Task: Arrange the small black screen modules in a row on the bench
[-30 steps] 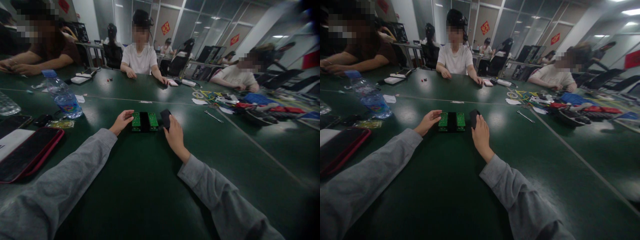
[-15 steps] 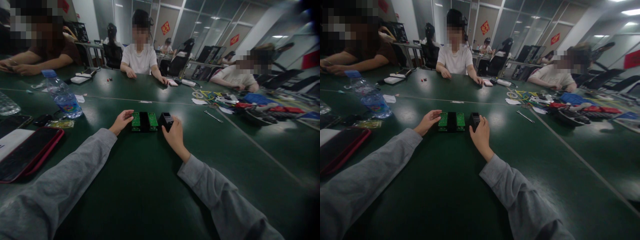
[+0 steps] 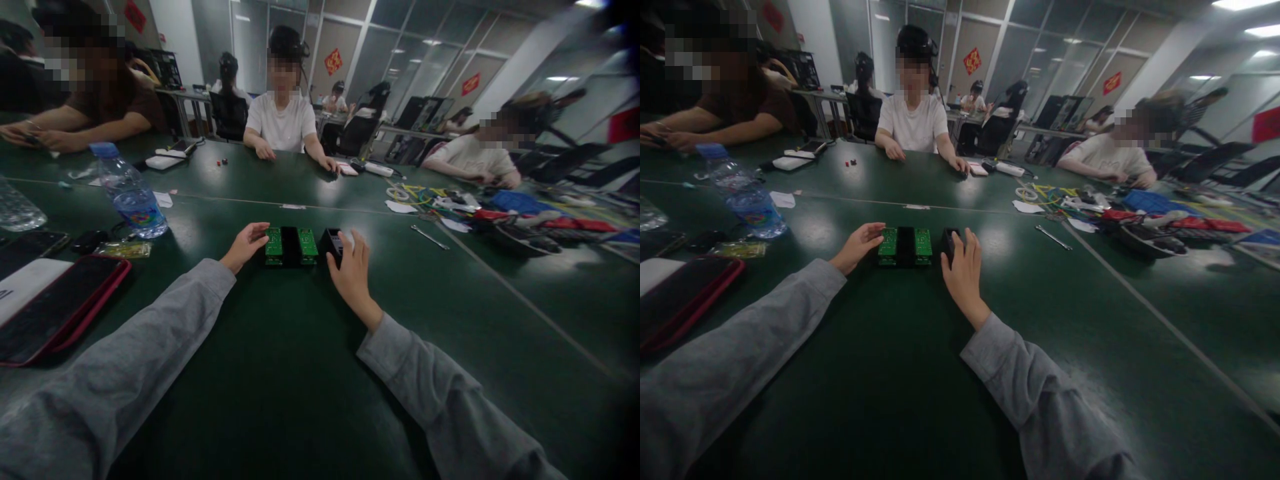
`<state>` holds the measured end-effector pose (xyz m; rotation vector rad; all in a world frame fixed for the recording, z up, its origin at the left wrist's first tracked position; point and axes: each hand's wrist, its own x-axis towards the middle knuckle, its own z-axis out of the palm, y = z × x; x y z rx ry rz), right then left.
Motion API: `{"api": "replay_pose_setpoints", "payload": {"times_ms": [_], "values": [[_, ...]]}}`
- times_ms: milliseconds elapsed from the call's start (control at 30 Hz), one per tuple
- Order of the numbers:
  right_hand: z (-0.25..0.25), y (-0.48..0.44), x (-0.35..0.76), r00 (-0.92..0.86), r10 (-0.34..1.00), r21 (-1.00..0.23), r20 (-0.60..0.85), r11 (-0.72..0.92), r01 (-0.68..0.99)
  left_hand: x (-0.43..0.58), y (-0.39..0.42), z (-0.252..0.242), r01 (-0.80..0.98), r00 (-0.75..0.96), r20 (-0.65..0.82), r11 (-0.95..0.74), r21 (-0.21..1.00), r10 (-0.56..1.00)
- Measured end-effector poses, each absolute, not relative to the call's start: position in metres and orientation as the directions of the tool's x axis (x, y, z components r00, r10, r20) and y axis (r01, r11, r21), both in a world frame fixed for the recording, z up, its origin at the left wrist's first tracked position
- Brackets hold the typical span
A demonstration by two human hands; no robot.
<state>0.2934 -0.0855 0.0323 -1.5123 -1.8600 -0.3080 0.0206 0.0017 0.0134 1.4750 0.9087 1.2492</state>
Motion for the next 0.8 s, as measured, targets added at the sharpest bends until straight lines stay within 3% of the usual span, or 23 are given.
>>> {"api": "replay_pose_setpoints", "payload": {"times_ms": [133, 200, 600, 800], "values": [[0.042, -0.095, 0.281, -0.418, 0.731, -0.071, 0.539, 0.534, 0.843, 0.020, 0.000, 0.015, -0.034, 0.191, 0.270, -0.269, 0.963, 0.944], [0.041, -0.095, 0.280, -0.488, 0.723, -0.054, 0.489, 0.583, 0.811, 0.021, -0.002, 0.017, -0.031, 0.191, 0.263, -0.262, 0.965, 0.946], [0.039, -0.097, 0.278, -0.295, 0.799, -0.228, 0.524, 0.465, 0.855, 0.021, -0.003, 0.020, -0.024, 0.201, 0.244, -0.244, 0.970, 0.949], [0.036, -0.095, 0.279, -0.249, 0.772, -0.277, 0.585, 0.479, 0.833, 0.020, 0.001, 0.014, -0.039, 0.197, 0.269, -0.267, 0.963, 0.943]]}}
